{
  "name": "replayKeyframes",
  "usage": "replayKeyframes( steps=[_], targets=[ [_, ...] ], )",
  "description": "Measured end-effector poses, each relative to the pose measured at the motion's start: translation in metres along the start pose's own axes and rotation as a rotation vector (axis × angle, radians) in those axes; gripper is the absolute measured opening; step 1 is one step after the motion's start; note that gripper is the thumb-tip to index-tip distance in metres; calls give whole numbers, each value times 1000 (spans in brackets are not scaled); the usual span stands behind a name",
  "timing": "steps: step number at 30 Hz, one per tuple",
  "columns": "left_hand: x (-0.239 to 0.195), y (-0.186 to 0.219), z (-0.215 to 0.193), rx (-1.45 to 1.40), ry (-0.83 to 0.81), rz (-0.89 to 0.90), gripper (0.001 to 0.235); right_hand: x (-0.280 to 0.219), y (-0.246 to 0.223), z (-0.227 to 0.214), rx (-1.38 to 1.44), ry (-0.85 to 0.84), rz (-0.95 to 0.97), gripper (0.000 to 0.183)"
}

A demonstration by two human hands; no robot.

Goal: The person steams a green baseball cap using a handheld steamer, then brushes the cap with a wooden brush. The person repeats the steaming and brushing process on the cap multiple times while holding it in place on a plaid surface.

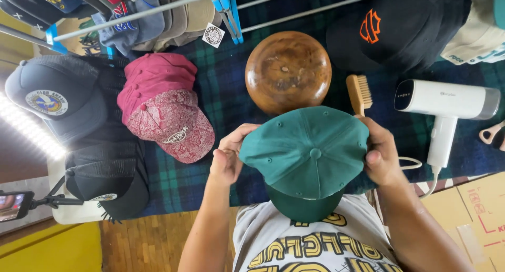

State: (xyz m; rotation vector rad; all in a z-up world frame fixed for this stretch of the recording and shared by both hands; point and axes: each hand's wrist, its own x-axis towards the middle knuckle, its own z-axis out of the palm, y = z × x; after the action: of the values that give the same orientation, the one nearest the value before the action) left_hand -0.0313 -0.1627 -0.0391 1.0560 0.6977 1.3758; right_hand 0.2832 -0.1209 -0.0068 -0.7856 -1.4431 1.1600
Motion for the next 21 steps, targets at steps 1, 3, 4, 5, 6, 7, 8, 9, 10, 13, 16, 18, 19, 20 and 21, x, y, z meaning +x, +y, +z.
replayKeyframes(
  steps=[1, 3, 4, 5, 6, 7, 8, 9, 10, 13, 16, 18, 19, 20, 21],
  targets=[
    [-1, -6, -7, 0, 2, -4, 124, 0, 4, -6, 1, 1, 4, 92],
    [-3, -20, -21, -133, -157, 29, 102, 0, 13, -19, 114, -159, -30, 79],
    [-4, -22, -17, -133, -157, 25, 102, 3, 7, -13, 115, -157, -27, 79],
    [-6, -24, -13, -275, -172, -50, 97, 6, 0, -8, 281, -181, 18, 58],
    [-7, -26, -9, -417, -185, -126, 94, 9, -7, -3, 447, -203, 64, 37],
    [-11, -28, -2, -418, -189, -128, 94, 1, 8, -6, 446, -200, 62, 37],
    [-16, -30, 4, -602, -112, -165, 83, -8, 22, -9, 532, -165, 146, 34],
    [-19, -31, 11, -784, -32, -201, 74, -16, 37, -12, 618, -130, 228, 32],
    [-28, -43, 13, -784, -35, -202, 74, -23, 43, -9, 618, -128, 226, 32],
    [-48, -81, 8, -926, 249, -378, 73, -39, 65, -3, 769, 4, 365, 18],
    [-55, -117, -6, -1135, 214, -430, 74, -49, 85, -5, 787, 37, 461, 23],
    [-55, -129, -10, -1258, 218, -457, 76, -52, 99, -14, 657, -18, 510, 41],
    [-50, -121, -3, -1257, 218, -457, 76, -44, 97, -17, 657, -18, 510, 41],
    [-44, -114, 4, -1289, 164, -477, 82, -36, 95, -21, 581, -41, 525, 59],
    [-39, -108, 12, -1322, 108, -498, 87, -29, 93, -26, 503, -62, 541, 77]
  ],
)
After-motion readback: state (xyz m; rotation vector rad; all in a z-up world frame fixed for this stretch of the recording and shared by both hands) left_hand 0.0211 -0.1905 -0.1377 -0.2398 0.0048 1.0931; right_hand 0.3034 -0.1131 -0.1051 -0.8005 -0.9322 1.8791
